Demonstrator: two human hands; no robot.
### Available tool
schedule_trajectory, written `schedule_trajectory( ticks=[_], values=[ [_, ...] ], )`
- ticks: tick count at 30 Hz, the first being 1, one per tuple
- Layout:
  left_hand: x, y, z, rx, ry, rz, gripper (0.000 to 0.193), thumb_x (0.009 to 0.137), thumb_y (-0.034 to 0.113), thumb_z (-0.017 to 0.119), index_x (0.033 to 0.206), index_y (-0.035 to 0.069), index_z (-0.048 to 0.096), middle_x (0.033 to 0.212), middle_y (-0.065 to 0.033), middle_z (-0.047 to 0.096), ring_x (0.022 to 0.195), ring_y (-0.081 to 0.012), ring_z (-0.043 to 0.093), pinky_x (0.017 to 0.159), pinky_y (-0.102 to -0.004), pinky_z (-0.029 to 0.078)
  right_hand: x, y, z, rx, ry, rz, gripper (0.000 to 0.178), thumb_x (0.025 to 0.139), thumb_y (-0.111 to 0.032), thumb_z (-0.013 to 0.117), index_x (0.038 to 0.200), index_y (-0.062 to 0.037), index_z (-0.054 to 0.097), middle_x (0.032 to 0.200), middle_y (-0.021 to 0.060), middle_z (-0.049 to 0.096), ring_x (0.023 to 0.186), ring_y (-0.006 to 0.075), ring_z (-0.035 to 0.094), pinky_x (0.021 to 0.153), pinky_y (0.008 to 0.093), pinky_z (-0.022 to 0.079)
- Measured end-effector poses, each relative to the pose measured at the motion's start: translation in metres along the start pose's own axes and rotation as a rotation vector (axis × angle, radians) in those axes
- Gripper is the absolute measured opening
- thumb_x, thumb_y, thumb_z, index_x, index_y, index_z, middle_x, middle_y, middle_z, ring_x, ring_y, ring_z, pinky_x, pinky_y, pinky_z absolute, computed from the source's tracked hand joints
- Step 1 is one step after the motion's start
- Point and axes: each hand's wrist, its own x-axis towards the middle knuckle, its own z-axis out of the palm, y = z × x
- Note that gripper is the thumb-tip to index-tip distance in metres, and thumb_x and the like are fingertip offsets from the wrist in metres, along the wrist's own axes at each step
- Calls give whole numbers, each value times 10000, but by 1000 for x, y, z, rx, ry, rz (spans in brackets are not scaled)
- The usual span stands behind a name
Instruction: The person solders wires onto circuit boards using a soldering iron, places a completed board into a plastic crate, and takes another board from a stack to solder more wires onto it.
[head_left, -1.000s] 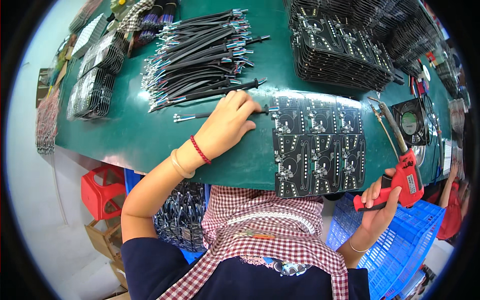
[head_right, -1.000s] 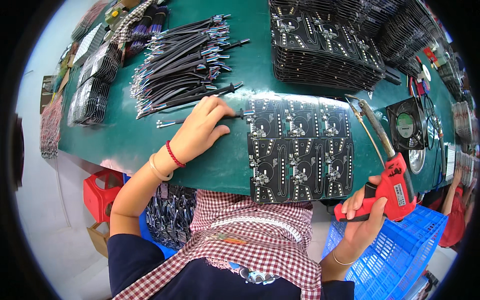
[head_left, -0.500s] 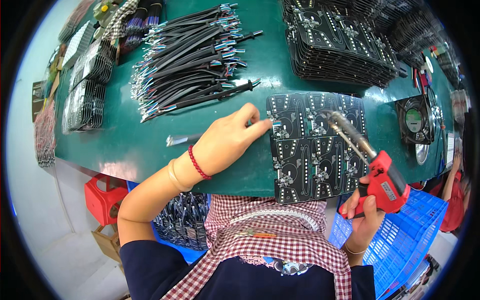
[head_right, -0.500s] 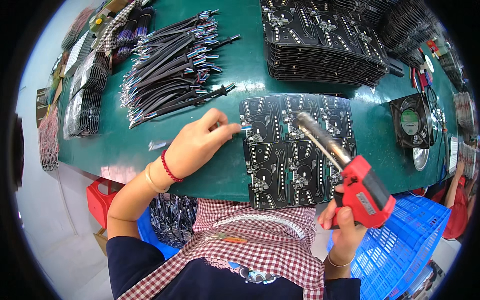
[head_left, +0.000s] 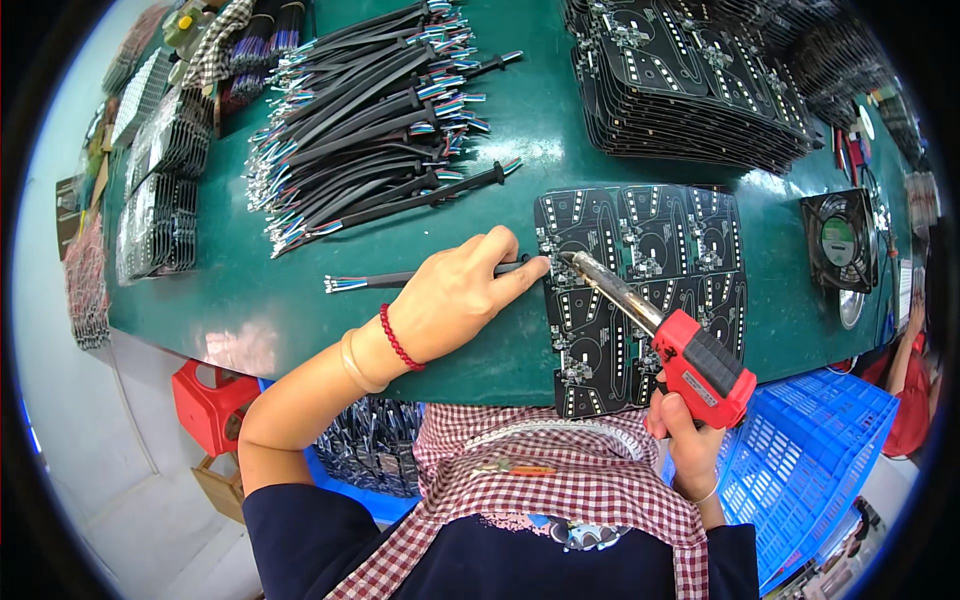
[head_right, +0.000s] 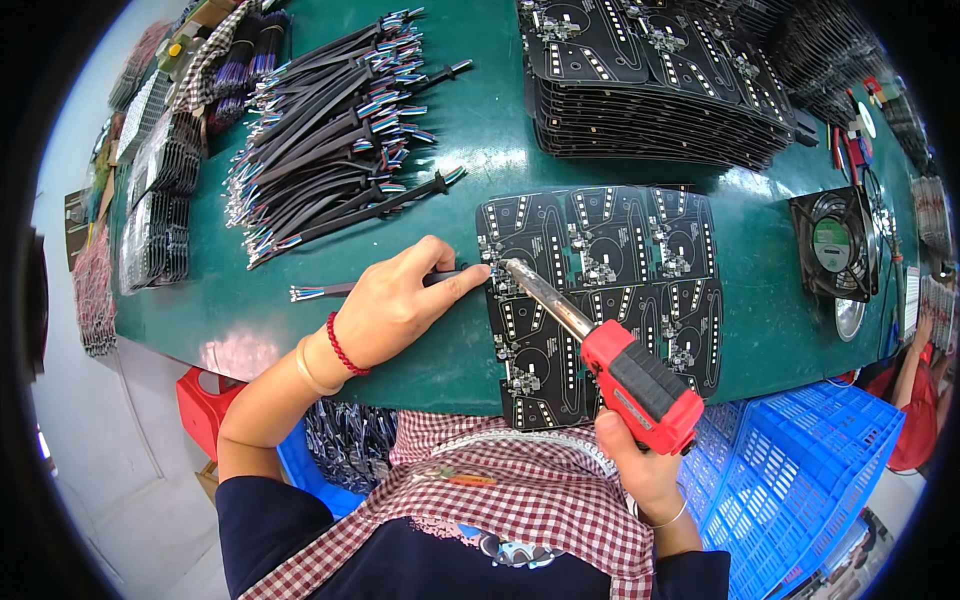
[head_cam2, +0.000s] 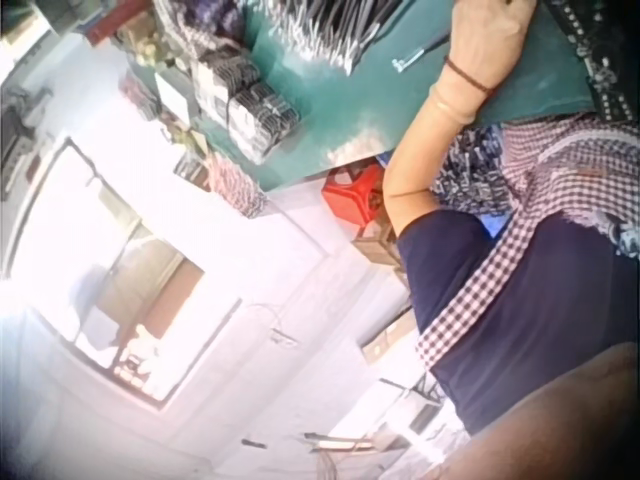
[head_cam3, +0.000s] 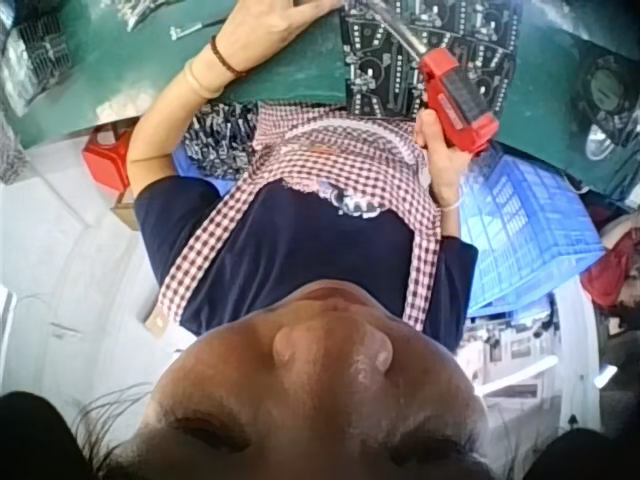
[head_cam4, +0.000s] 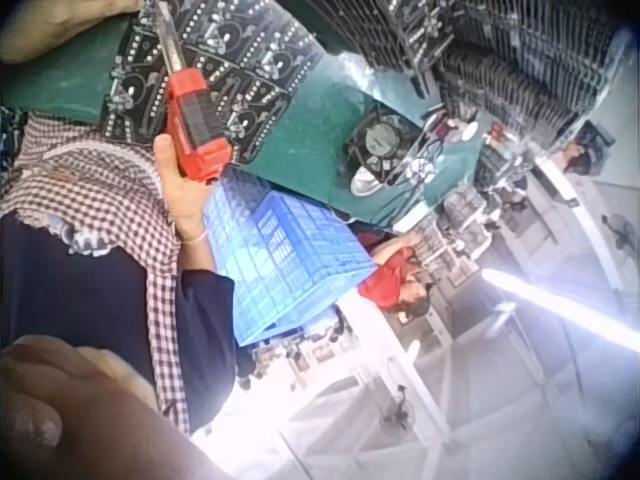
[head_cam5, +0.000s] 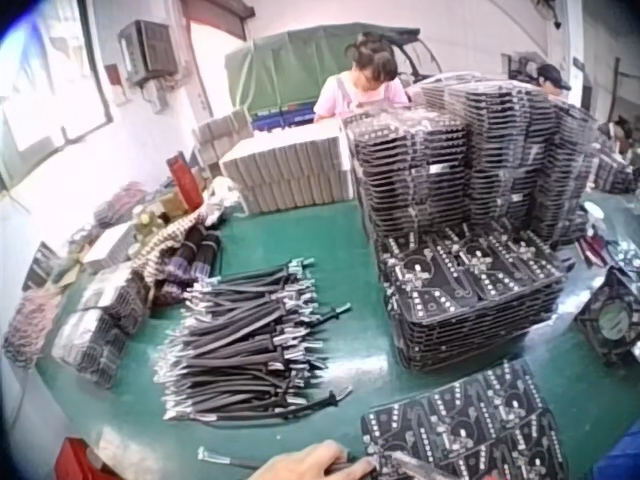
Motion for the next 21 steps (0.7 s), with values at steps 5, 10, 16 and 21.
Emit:
schedule_trajectory(
  ticks=[5, 10, 16, 21],
  values=[
    [-2, -2, 0, -7, -19, 3, 388, 763, 37, 609, 1134, 141, 656, 849, -58, 501, 706, -182, 571, 586, -300, 509, 3, -3, 4, -45, -9, 6, 265, 910, -231, 602, 938, 25, 538, 603, 53, 498, 505, 113, 459, 487, 258, 392],
    [-1, -3, 0, -19, -42, 4, 389, 763, 39, 603, 1136, 136, 653, 856, -62, 500, 721, -185, 583, 601, -301, 516, 4, 6, 4, -116, 26, -61, 305, 915, -244, 588, 748, 5, 529, 586, 50, 492, 505, 116, 461, 481, 259, 386],
    [0, -4, -2, -28, -47, 13, 390, 769, 43, 599, 1145, 134, 647, 864, -64, 497, 720, -183, 583, 598, -300, 515, 1, 11, 3, -166, 26, -88, 292, 917, -215, 585, 724, -3, 530, 580, 44, 490, 493, 115, 458, 473, 259, 380],
    [-1, -3, -2, -19, -54, 10, 390, 770, 45, 596, 1147, 131, 644, 865, -62, 495, 720, -182, 582, 595, -298, 514, 0, 16, -4, -217, -26, -130, 257, 907, -186, 608, 1021, 38, 554, 616, 48, 500, 495, 107, 452, 475, 261, 378]
  ],
)
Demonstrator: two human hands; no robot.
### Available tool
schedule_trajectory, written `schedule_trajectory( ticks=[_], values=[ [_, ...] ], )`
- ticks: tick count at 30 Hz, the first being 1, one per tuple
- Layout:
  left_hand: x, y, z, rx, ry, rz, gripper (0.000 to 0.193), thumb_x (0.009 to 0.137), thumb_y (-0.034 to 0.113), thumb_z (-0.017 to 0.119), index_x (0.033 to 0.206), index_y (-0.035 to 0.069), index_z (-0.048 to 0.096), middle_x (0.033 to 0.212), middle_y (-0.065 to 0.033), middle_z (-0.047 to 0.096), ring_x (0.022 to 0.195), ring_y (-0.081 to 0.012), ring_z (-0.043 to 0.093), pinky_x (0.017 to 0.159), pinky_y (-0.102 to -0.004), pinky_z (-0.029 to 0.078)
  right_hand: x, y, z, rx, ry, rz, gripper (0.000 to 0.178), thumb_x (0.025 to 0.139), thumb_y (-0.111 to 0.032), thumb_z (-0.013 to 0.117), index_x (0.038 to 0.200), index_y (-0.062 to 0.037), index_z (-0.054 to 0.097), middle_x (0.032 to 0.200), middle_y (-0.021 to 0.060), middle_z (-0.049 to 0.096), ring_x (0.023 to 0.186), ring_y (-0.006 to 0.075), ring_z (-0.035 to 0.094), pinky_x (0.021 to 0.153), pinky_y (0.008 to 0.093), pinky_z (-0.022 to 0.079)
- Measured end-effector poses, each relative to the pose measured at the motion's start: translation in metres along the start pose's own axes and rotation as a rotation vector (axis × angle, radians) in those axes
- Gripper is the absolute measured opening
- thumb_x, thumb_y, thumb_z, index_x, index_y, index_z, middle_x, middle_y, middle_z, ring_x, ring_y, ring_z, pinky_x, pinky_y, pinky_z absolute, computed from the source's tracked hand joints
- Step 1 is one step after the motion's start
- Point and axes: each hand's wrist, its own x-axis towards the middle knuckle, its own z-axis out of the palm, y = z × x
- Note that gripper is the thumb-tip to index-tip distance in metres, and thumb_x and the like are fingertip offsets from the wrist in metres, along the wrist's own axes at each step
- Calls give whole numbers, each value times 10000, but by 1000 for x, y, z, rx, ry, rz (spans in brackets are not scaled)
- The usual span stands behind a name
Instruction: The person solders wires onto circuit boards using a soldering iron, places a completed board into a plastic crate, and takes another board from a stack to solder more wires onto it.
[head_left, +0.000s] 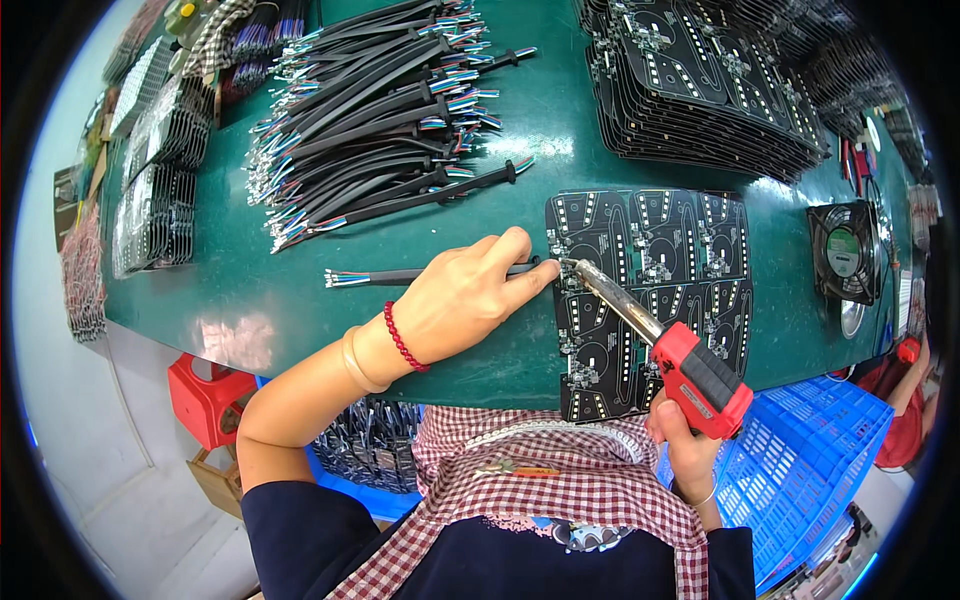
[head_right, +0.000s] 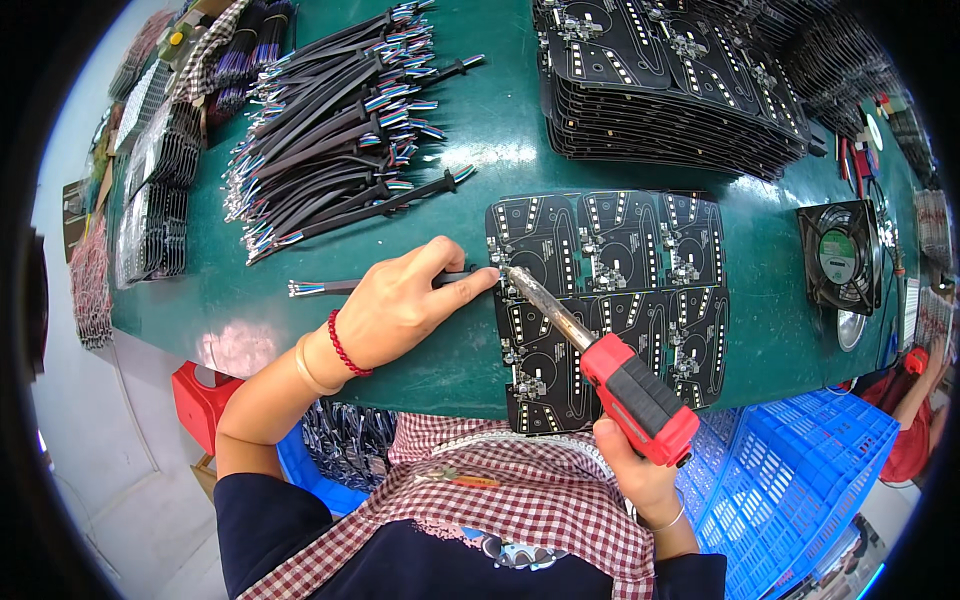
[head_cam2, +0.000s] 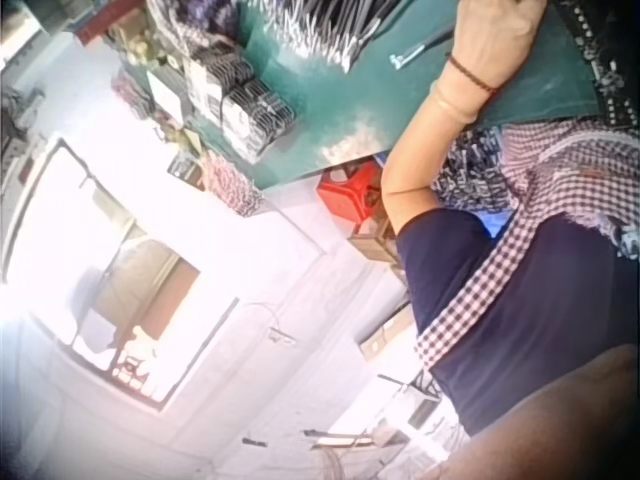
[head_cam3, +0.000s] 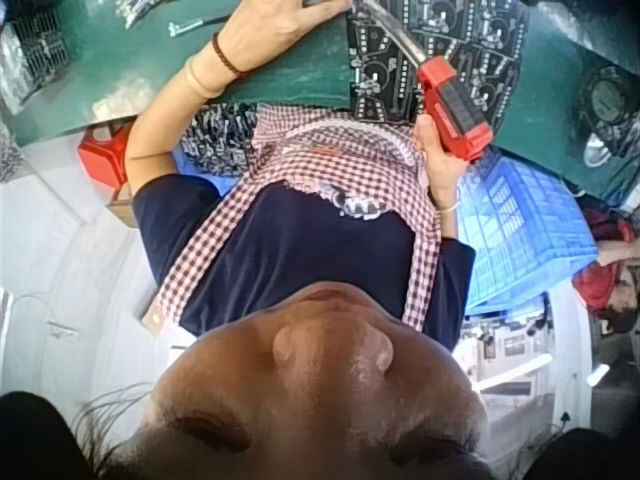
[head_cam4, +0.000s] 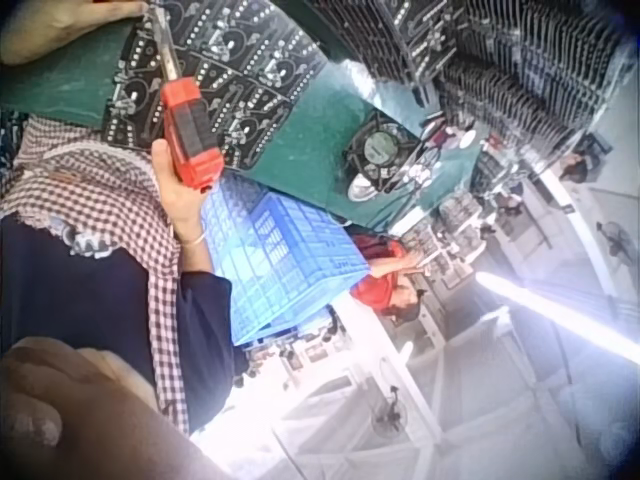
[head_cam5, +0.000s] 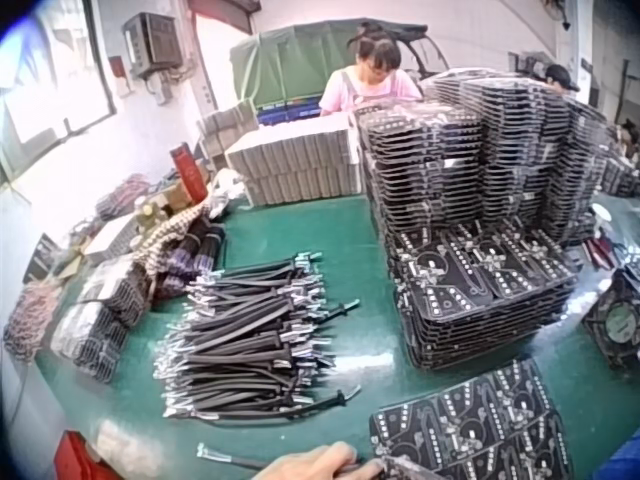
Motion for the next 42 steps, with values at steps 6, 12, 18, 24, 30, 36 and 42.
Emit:
schedule_trajectory(
  ticks=[6, 12, 18, 24, 30, 36, 42],
  values=[
    [1, 1, 0, 9, -8, -2, 381, 770, 47, 594, 1140, 124, 644, 865, -62, 495, 722, -180, 584, 594, -295, 515, 0, -16, 1, 204, 69, 69, 349, 901, -193, 618, 1146, 37, 523, 628, 60, 506, 495, 106, 442, 479, 266, 384],
    [1, -1, 0, -8, 14, 3, 354, 765, 43, 611, 1106, 124, 658, 869, -59, 499, 718, -176, 590, 593, -294, 520, -5, -3, -3, 67, 26, 33, 352, 905, -203, 606, 1150, 34, 518, 626, 63, 507, 493, 107, 442, 476, 264, 381],
    [1, -2, 1, -39, 32, 2, 333, 765, 39, 624, 1083, 124, 667, 874, -58, 505, 712, -175, 594, 594, -296, 523, 0, -12, 3, 115, 13, 63, 281, 908, -233, 595, 958, 38, 543, 603, 60, 510, 490, 108, 448, 465, 258, 367],
    [2, 0, 1, -34, 25, 7, 341, 771, 38, 613, 1098, 119, 659, 879, -62, 505, 708, -183, 591, 585, -302, 517, 0, -11, 6, 74, 27, 50, 288, 912, -244, 589, 790, 13, 551, 599, 59, 519, 499, 105, 458, 470, 250, 363],
    [1, 3, -2, -23, 14, 18, 345, 782, 43, 595, 1119, 103, 643, 885, -70, 499, 699, -195, 584, 572, -310, 506, -5, -8, 6, 14, 21, 42, 253, 916, -224, 585, 847, 18, 566, 604, 60, 522, 508, 106, 465, 476, 249, 364],
    [2, 6, -4, -12, 7, 23, 333, 782, 52, 589, 1111, 85, 637, 900, -80, 492, 701, -205, 585, 581, -316, 507, -4, -19, 9, 177, 2, 100, 366, 922, -220, 578, 1166, 39, 495, 596, 57, 497, 492, 107, 442, 473, 252, 369],
    [2, 6, -1, -9, 15, 36, 327, 787, 61, 585, 1109, 77, 636, 903, -82, 494, 702, -209, 583, 596, -313, 507, -7, -21, 3, 237, 24, 112, 352, 924, -198, 582, 1173, 34, 493, 605, 61, 490, 489, 106, 429, 481, 264, 383]
  ],
)
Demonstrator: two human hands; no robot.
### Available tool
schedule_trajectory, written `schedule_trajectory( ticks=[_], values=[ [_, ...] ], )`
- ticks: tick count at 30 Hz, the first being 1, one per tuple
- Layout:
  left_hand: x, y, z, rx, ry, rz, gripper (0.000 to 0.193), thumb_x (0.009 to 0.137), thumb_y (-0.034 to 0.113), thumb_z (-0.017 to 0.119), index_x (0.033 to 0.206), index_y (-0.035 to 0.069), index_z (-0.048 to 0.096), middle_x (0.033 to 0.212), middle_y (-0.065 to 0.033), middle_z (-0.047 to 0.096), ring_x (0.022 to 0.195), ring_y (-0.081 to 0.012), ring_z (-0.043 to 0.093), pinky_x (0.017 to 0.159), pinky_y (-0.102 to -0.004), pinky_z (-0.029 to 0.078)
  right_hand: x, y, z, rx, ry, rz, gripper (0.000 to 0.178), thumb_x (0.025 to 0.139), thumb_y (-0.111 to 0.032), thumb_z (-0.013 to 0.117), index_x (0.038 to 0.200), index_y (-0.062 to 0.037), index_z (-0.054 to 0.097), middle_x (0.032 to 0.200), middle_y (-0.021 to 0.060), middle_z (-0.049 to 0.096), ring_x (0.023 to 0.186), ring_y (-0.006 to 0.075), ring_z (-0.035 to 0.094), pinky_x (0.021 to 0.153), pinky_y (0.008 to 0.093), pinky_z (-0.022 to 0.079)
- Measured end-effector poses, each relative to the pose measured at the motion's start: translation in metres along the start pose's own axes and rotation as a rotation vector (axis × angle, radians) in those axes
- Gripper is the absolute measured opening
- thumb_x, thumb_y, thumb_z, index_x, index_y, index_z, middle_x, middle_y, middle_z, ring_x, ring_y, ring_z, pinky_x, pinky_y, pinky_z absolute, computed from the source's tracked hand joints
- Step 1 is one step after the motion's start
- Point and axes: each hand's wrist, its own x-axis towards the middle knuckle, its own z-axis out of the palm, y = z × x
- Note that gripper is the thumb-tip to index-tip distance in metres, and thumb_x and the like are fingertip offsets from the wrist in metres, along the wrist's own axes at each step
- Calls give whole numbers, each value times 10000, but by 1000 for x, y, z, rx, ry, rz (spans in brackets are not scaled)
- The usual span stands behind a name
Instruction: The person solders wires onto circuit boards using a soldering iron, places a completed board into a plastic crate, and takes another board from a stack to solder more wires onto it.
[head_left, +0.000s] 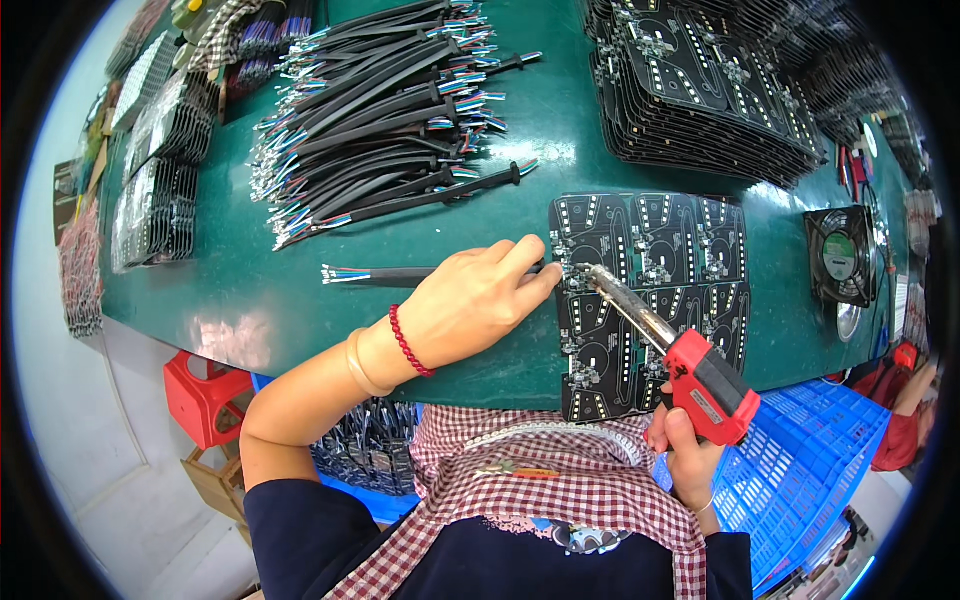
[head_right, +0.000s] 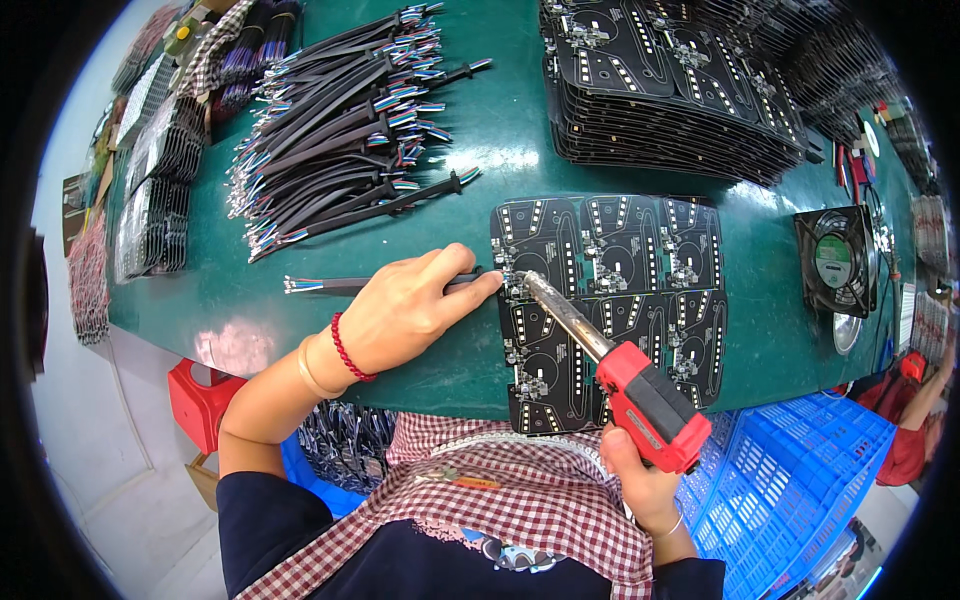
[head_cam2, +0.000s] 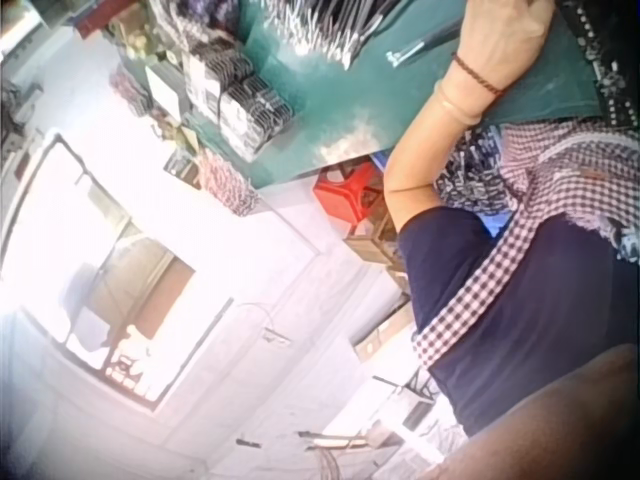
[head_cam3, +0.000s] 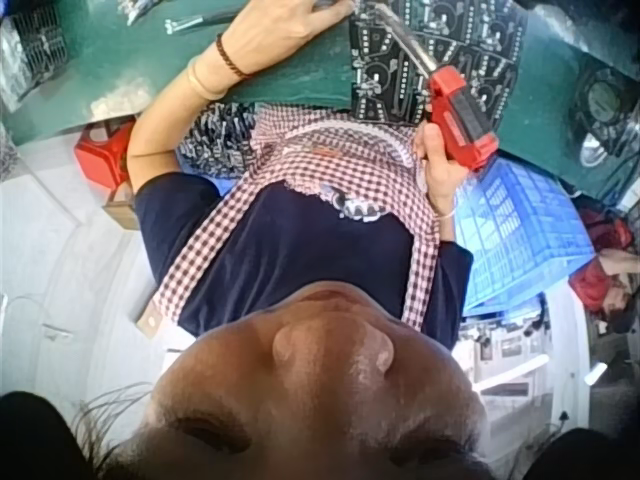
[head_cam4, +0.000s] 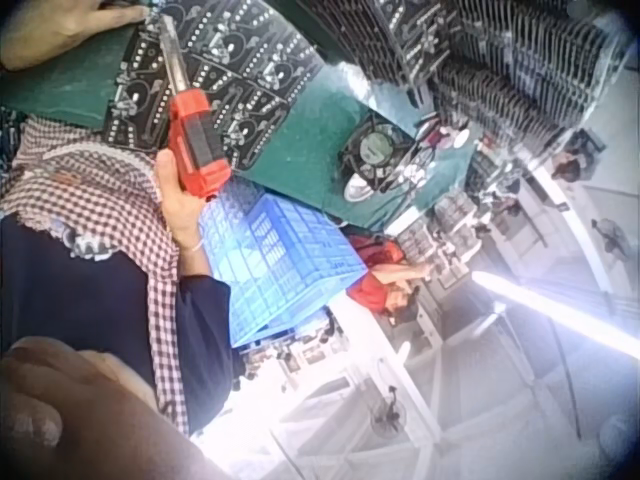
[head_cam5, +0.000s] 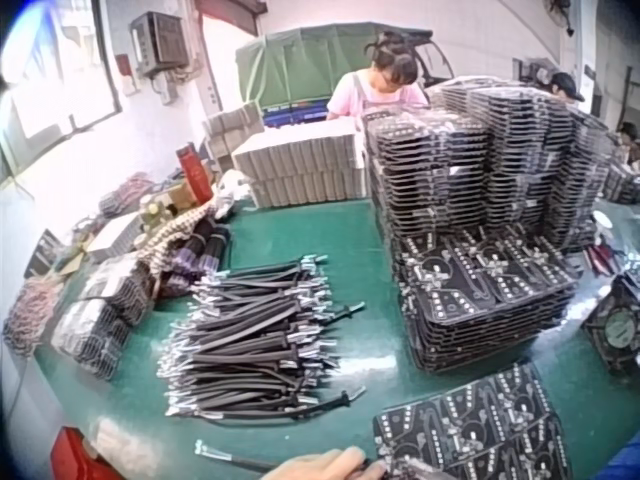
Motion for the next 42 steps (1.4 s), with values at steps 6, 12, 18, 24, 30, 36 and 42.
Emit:
schedule_trajectory(
  ticks=[6, 12, 18, 24, 30, 36, 42],
  values=[
    [0, 0, -1, 7, 3, 3, 310, 787, 63, 593, 1092, 79, 647, 888, -71, 499, 700, -191, 583, 592, -307, 507, 0, -1, 1, -54, -9, 49, 294, 922, -199, 585, 1100, 25, 516, 622, 61, 501, 508, 107, 446, 494, 257, 383],
    [0, -1, 0, 19, 21, 10, 300, 786, 59, 599, 1080, 78, 651, 885, -69, 503, 681, -181, 584, 569, -298, 503, 2, -2, -2, -138, -72, 59, 266, 922, -218, 590, 1034, 17, 534, 619, 59, 518, 514, 107, 465, 489, 255, 377],
    [1, 2, 2, 38, 45, 15, 293, 778, 60, 602, 1068, 65, 648, 886, -74, 503, 679, -185, 585, 565, -301, 502, -2, 4, 5, -122, 40, 11, 245, 920, -225, 587, 936, 19, 565, 598, 55, 514, 505, 105, 467, 482, 252, 373],
    [-1, 4, 0, 51, 19, 11, 312, 777, 64, 592, 1086, 55, 633, 903, -82, 494, 679, -195, 580, 573, -311, 502, 0, 1, 2, -127, -42, -21, 316, 919, -194, 575, 1137, 28, 516, 580, 55, 493, 477, 107, 445, 461, 258, 376],
    [-1, 5, 2, 62, 23, 13, 313, 778, 70, 593, 1088, 55, 630, 904, -83, 487, 676, -195, 574, 571, -311, 498, 2, -9, 2, -13, 31, -11, 312, 918, -188, 570, 1119, 46, 519, 568, 55, 480, 446, 105, 424, 432, 258, 362],
    [2, 5, 0, 74, 19, 6, 303, 778, 72, 593, 1078, 58, 630, 901, -81, 494, 722, -197, 568, 591, -308, 495, 8, -11, -3, -36, 0, -10, 274, 911, -177, 569, 1075, 39, 527, 562, 52, 484, 443, 105, 433, 429, 252, 360],
    [2, 7, 0, 79, 21, 11, 306, 769, 72, 590, 1072, 43, 627, 898, -83, 492, 764, -204, 550, 621, -305, 491, 15, -23, -7, -21, -24, 71, 175, 897, -115, 572, 991, 31, 551, 583, 52, 524, 458, 99, 467, 445, 243, 385]
  ],
)
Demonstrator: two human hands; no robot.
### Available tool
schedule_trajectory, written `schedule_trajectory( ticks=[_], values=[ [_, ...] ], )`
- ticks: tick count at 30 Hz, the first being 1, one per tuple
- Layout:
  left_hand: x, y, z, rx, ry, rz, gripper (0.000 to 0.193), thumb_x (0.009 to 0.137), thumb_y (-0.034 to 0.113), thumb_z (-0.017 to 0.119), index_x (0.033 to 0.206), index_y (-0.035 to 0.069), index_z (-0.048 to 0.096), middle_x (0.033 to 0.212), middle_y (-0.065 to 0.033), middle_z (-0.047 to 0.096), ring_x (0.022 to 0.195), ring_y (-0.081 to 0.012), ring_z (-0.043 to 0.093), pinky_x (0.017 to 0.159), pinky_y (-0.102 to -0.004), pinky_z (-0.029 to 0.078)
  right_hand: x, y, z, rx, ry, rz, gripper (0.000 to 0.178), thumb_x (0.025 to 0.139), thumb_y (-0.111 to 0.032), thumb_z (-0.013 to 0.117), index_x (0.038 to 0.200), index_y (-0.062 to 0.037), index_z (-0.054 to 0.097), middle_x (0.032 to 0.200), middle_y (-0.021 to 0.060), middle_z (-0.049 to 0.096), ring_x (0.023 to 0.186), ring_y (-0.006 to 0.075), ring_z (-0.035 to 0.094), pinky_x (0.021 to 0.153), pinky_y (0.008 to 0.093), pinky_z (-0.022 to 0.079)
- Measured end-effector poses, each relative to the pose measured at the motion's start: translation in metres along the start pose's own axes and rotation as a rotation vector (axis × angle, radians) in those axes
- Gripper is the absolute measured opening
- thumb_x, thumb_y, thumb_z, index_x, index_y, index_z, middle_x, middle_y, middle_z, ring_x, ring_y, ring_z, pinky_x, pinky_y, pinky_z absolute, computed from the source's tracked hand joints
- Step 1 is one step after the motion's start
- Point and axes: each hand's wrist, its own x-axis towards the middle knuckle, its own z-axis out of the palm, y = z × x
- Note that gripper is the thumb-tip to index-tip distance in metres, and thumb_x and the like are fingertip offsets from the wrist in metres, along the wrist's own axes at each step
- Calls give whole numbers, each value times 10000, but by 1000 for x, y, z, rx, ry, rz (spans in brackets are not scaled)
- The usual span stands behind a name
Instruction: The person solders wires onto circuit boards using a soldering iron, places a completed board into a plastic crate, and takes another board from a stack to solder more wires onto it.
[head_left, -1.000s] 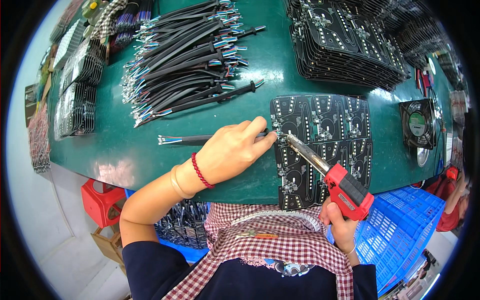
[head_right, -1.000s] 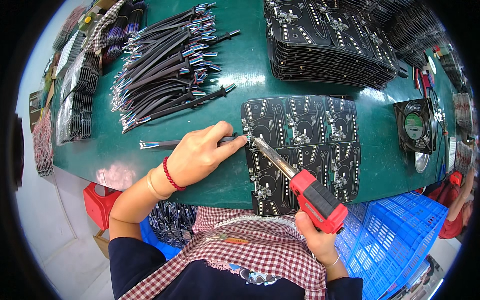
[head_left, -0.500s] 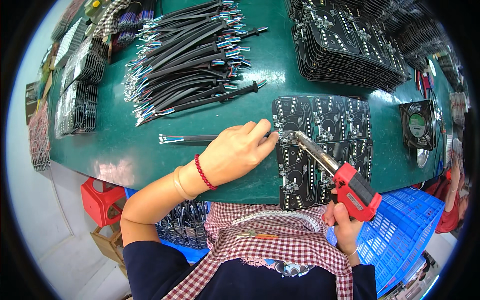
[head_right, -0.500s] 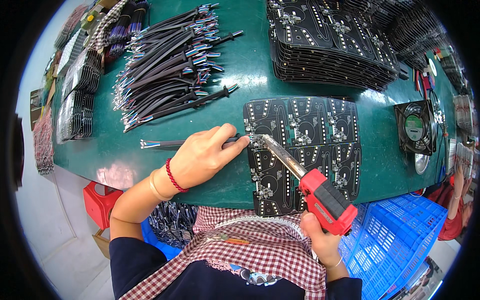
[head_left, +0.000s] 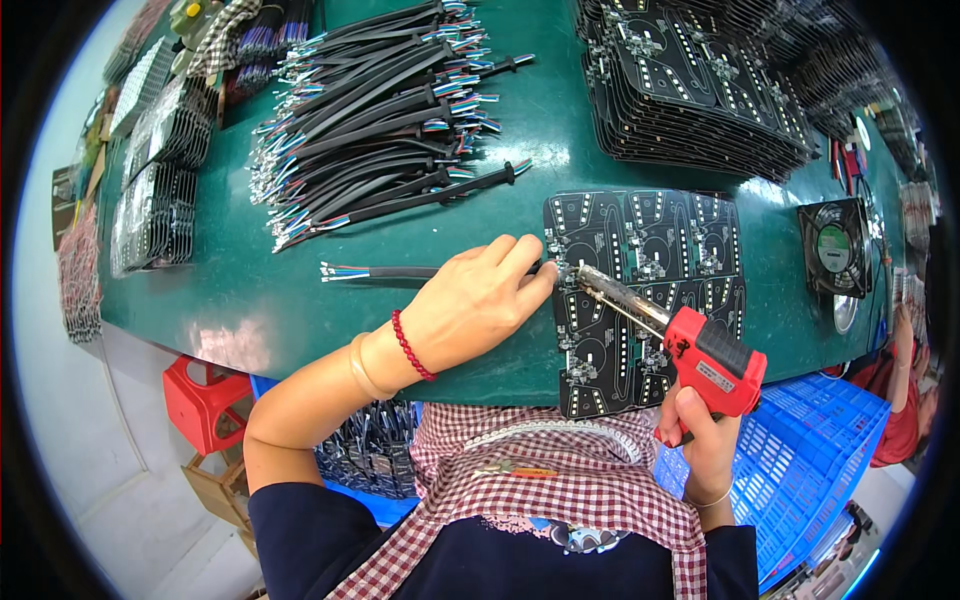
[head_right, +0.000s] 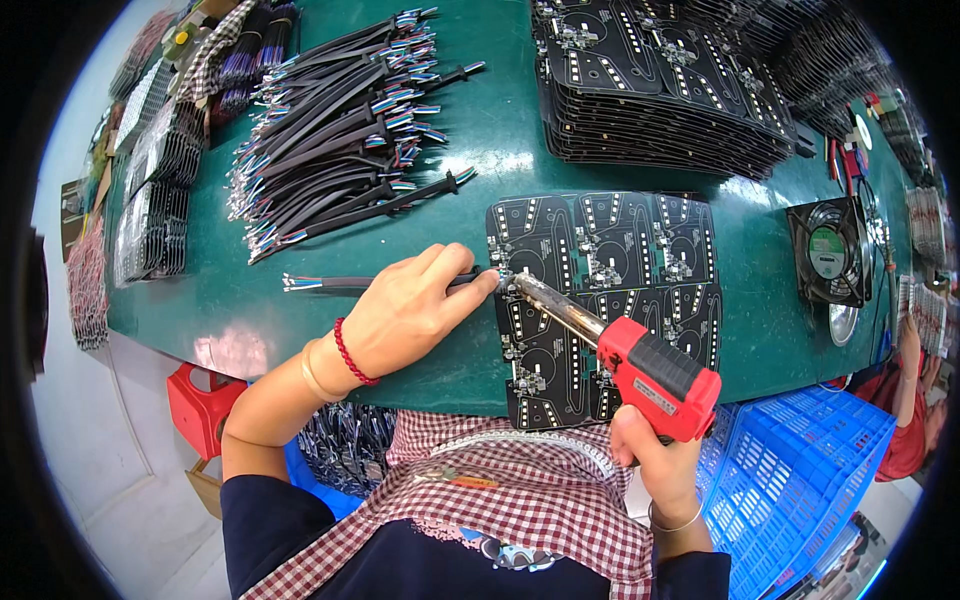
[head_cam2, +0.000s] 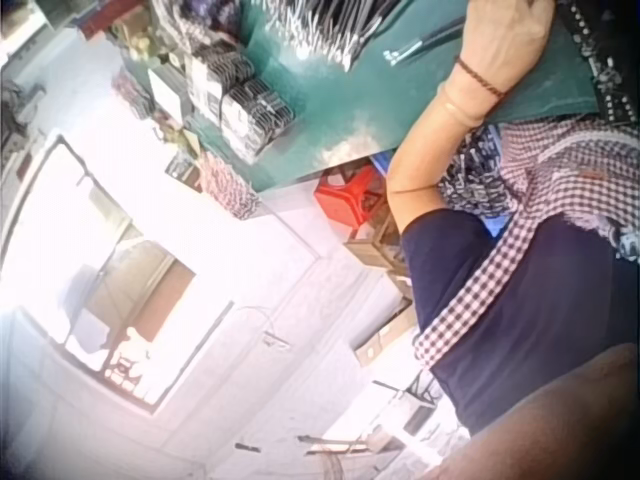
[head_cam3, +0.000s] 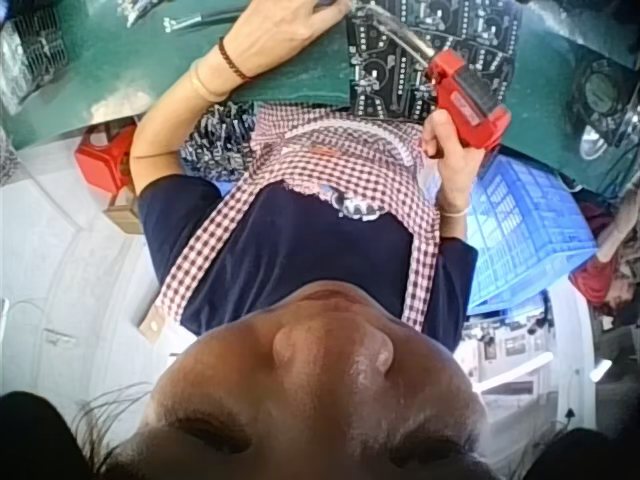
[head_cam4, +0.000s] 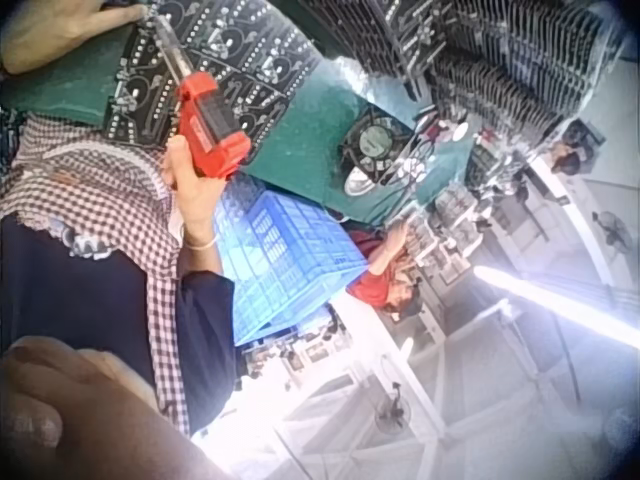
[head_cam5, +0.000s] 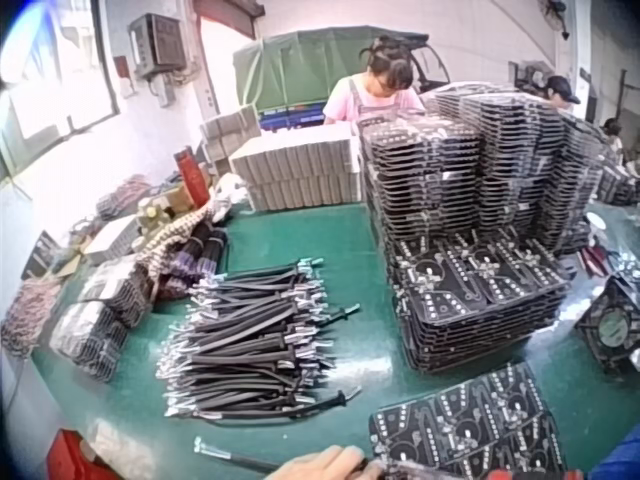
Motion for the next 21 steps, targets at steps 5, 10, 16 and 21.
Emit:
schedule_trajectory(
  ticks=[5, 10, 16, 21],
  values=[
    [0, 1, 1, 17, -1, 16, 326, 756, 69, 588, 1076, 16, 621, 885, -84, 480, 746, -200, 536, 623, -299, 489, 2, -17, 10, 88, 90, 63, 110, 892, -90, 574, 908, 19, 563, 587, 50, 548, 463, 89, 486, 447, 233, 393],
    [0, 2, 1, 43, -8, 42, 344, 746, 73, 584, 1082, 3, 617, 864, -75, 460, 736, -185, 521, 623, -287, 487, 5, -14, 3, 109, 25, 72, 205, 892, -147, 576, 987, 33, 554, 578, 56, 546, 422, 96, 464, 416, 240, 379],
    [0, 2, 1, 55, -6, 43, 342, 744, 76, 583, 1077, 4, 618, 864, -72, 460, 735, -181, 518, 625, -287, 487, 6, -19, 13, 148, 96, 63, 304, 915, -240, 536, 1015, 47, 517, 504, 56, 452, 358, 91, 367, 360, 237, 335],
    [-1, 2, 1, 51, 2, 46, 337, 744, 78, 585, 1072, 8, 619, 867, -72, 462, 734, -182, 518, 626, -287, 487, 5, -19, 8, 178, 112, 39, 299, 918, -243, 538, 1038, 31, 524, 518, 59, 462, 356, 90, 362, 361, 234, 336]
  ],
)
